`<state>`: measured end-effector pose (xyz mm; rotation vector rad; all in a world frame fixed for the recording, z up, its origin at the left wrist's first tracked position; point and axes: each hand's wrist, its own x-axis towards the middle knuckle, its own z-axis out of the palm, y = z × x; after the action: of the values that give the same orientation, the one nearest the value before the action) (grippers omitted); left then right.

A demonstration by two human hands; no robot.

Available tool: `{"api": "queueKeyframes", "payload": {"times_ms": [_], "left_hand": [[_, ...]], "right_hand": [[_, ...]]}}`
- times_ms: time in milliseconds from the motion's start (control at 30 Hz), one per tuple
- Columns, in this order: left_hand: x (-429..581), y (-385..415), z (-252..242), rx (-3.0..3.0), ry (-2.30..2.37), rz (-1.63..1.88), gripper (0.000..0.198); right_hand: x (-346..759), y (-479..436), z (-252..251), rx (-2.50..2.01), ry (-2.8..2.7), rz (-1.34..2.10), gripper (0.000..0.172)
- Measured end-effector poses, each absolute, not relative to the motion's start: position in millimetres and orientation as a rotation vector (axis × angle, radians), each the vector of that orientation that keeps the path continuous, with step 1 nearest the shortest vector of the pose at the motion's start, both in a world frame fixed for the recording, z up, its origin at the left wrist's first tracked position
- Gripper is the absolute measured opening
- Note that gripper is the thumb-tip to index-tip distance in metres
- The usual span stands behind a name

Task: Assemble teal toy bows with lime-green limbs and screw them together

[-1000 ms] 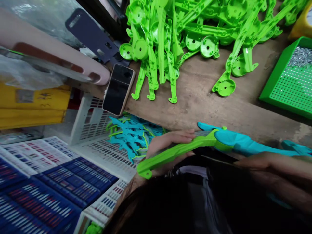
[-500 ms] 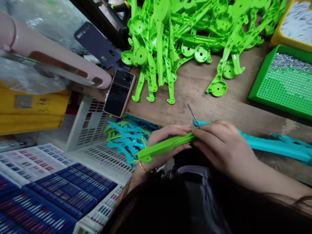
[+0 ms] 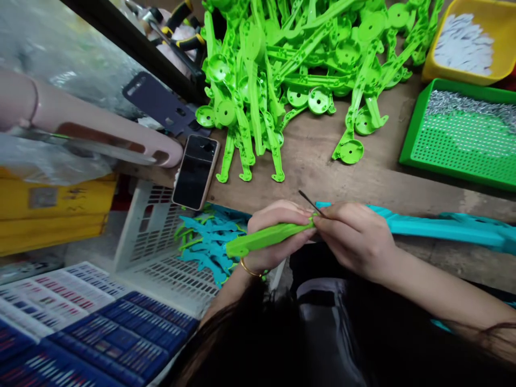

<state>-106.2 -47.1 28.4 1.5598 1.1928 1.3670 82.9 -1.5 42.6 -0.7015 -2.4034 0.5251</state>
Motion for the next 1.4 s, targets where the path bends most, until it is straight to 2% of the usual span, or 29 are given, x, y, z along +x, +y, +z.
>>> {"api": "queueKeyframes", "payload": {"times_ms": [167, 333, 433, 667, 833, 967, 1200, 1400], "left_hand": [[-114, -41, 24, 1.542, 1.116, 1.276, 0.030], [-112, -35, 15, 1.617, 1.211, 1.303, 0.020], [-111, -30, 12, 1.645, 1.198, 1.305, 0.022], [-118, -26, 15, 1.590, 1.194, 1.220, 0.028], [-121, -29, 17, 1.543, 1.216, 1.172, 0.034], [-115, -28, 12, 1.550, 1.163, 1.166, 0.037], [-104, -20, 11, 1.573, 1.157, 1.246, 0.020], [-102, -14, 10, 1.616, 1.156, 1.267, 0.018]], "right_hand": [[84, 4, 45, -0.749, -2.403, 0.553, 0.015], [80, 8, 44, -0.781, -2.408, 0.499, 0.018], [75, 12, 44, -0.808, -2.423, 0.509, 0.022], [83, 19, 51, -0.904, -2.429, 0.742, 0.019], [95, 14, 64, -1.054, -2.606, 0.519, 0.030], [92, 13, 63, -1.004, -2.678, 0.386, 0.028], [84, 12, 51, -0.989, -2.602, 0.262, 0.024], [81, 14, 49, -0.999, -2.570, 0.331, 0.019]]}}
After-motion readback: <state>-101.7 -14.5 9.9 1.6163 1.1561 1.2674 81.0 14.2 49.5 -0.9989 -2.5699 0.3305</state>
